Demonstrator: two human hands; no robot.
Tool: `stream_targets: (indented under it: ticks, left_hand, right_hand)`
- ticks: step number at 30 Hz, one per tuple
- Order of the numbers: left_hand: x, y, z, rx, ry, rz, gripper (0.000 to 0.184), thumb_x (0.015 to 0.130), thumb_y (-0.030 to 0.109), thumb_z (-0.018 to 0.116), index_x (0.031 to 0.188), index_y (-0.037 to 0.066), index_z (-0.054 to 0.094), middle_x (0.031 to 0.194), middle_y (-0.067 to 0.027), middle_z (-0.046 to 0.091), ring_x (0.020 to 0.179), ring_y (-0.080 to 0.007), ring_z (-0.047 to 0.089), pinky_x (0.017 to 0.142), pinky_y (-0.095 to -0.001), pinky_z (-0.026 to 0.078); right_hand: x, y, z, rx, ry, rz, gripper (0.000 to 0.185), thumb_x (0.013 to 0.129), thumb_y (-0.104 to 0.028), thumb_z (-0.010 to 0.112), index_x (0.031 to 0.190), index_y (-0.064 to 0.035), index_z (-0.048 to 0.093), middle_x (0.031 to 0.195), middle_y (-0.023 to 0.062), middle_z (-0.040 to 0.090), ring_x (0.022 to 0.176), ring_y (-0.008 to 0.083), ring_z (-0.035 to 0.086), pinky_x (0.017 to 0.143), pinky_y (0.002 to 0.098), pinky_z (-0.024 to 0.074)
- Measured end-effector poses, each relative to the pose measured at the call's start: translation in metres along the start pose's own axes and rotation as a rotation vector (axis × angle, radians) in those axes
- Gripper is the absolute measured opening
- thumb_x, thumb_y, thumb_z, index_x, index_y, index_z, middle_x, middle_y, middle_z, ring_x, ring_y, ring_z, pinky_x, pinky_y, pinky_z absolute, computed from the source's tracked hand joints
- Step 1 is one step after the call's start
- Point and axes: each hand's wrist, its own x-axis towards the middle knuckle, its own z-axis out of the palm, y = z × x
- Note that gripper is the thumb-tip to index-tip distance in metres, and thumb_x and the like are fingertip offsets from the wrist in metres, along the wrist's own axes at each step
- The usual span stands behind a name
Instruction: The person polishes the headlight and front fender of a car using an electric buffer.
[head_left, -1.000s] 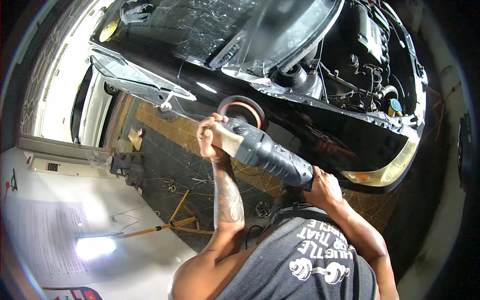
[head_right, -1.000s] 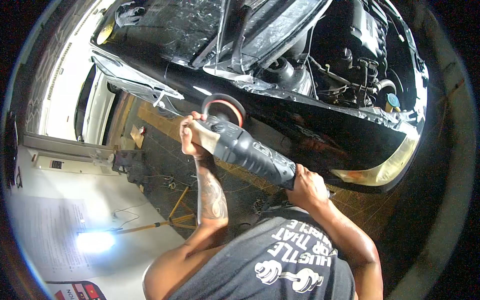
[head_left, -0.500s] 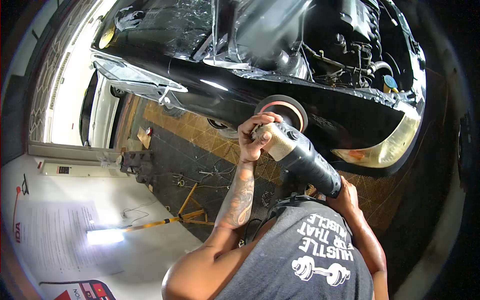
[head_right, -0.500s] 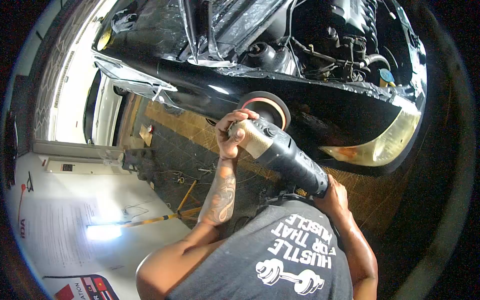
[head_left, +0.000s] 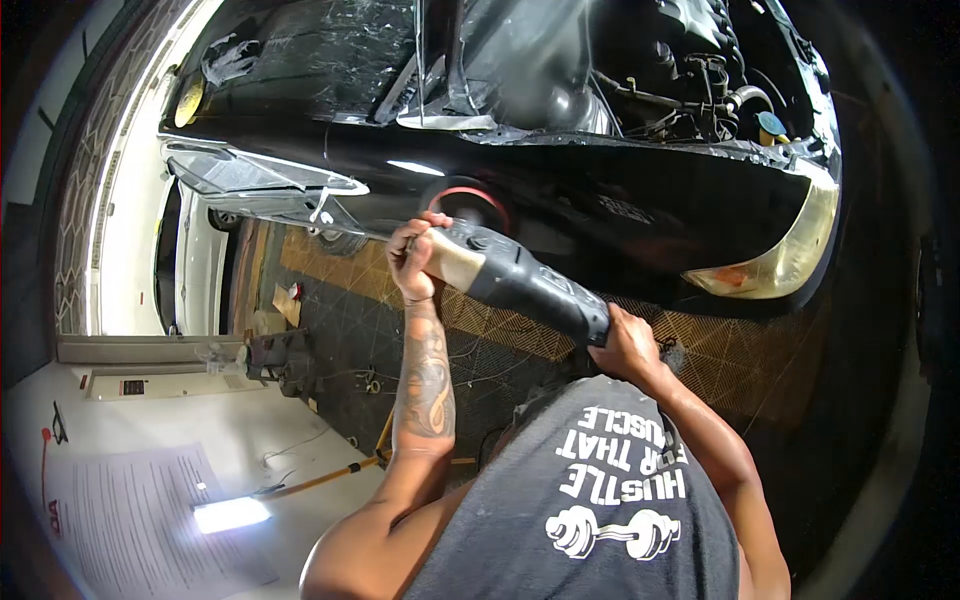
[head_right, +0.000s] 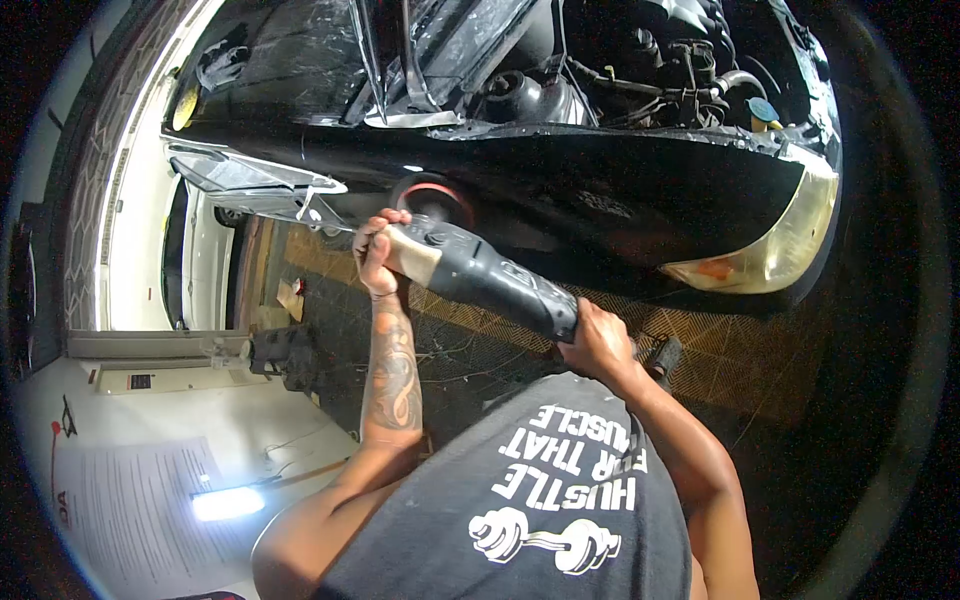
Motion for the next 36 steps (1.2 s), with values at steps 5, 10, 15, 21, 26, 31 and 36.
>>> stream_targets:
  ticks: [5, 10, 15, 21, 26, 31, 36]
  left_hand:
    - [-0.001, 0.003, -0.016, -0.019, -0.004, -0.042, 0.028, 0.085, 0.019, 0.072, 0.106, 0.001, 0.066, 0.107, -0.0185, 0.068, 0.101, -0.0323, 0.065, 0.099, -0.0505, 0.048]
    - [-0.006, -0.009, 0.038, 0.050, -0.196, -0.058, 0.027, 0.084, 0.024, 0.073, 0.101, 0.003, 0.066, 0.103, -0.0182, 0.070, 0.101, -0.0312, 0.067, 0.106, -0.0496, 0.042]
    - [-0.011, -0.013, 0.083, 0.027, -0.230, -0.132, 0.028, 0.081, 0.026, 0.078, 0.095, 0.004, 0.068, 0.097, -0.0163, 0.072, 0.095, -0.0288, 0.070, 0.102, -0.0468, 0.045]
    - [0.005, -0.001, 0.033, 0.068, -0.153, -0.032, 0.031, 0.079, 0.027, 0.080, 0.094, 0.002, 0.069, 0.095, -0.0179, 0.072, 0.091, -0.0297, 0.071, 0.101, -0.0456, 0.046]
    - [0.036, 0.015, -0.027, 0.034, -0.205, 0.012, 0.026, 0.079, 0.017, 0.077, 0.097, 0.001, 0.068, 0.099, -0.0193, 0.070, 0.094, -0.0322, 0.070, 0.104, -0.0487, 0.043]
    - [0.033, 0.021, -0.039, 0.096, -0.255, -0.048, 0.025, 0.081, 0.015, 0.077, 0.098, -0.001, 0.068, 0.100, -0.0185, 0.070, 0.094, -0.0309, 0.069, 0.102, -0.0472, 0.045]
    - [0.009, 0.008, 0.005, 0.175, -0.405, -0.119, 0.026, 0.083, 0.020, 0.076, 0.097, 0.000, 0.067, 0.099, -0.0200, 0.071, 0.095, -0.0312, 0.069, 0.100, -0.0464, 0.046]
  right_hand:
    - [0.005, -0.010, 0.021, 0.001, 0.001, 0.035, 0.045, 0.069, -0.021, 0.076, 0.100, 0.0046, 0.055, 0.091, 0.0277, 0.067, 0.088, 0.0445, 0.066, 0.080, 0.0493, 0.0534]
    - [-0.030, 0.037, 0.035, 0.034, 0.121, 0.077, 0.048, 0.068, -0.021, 0.076, 0.106, 0.0017, 0.056, 0.097, 0.0257, 0.067, 0.094, 0.0440, 0.065, 0.083, 0.0493, 0.0521]
    - [-0.048, 0.060, 0.043, 0.164, 0.197, 0.106, 0.050, 0.066, -0.018, 0.078, 0.107, 0.0003, 0.056, 0.096, 0.0263, 0.067, 0.091, 0.0453, 0.065, 0.080, 0.0490, 0.0526]
    - [-0.013, 0.027, 0.062, 0.182, 0.154, 0.070, 0.042, 0.068, -0.018, 0.078, 0.100, 0.0018, 0.060, 0.093, 0.0261, 0.067, 0.090, 0.0440, 0.066, 0.079, 0.0488, 0.0532]
    - [0.032, -0.011, 0.105, 0.210, -0.007, 0.132, 0.041, 0.072, -0.027, 0.080, 0.094, 0.0033, 0.064, 0.091, 0.0262, 0.067, 0.088, 0.0418, 0.066, 0.078, 0.0480, 0.0539]
    - [0.022, -0.024, 0.130, 0.289, 0.041, 0.102, 0.041, 0.072, -0.030, 0.080, 0.094, 0.0019, 0.064, 0.089, 0.0281, 0.066, 0.088, 0.0445, 0.064, 0.077, 0.0495, 0.0519]
    - [-0.012, 0.004, 0.154, 0.381, 0.107, 0.180, 0.040, 0.067, -0.022, 0.077, 0.095, 0.0032, 0.065, 0.090, 0.0270, 0.068, 0.087, 0.0444, 0.066, 0.076, 0.0466, 0.0533]
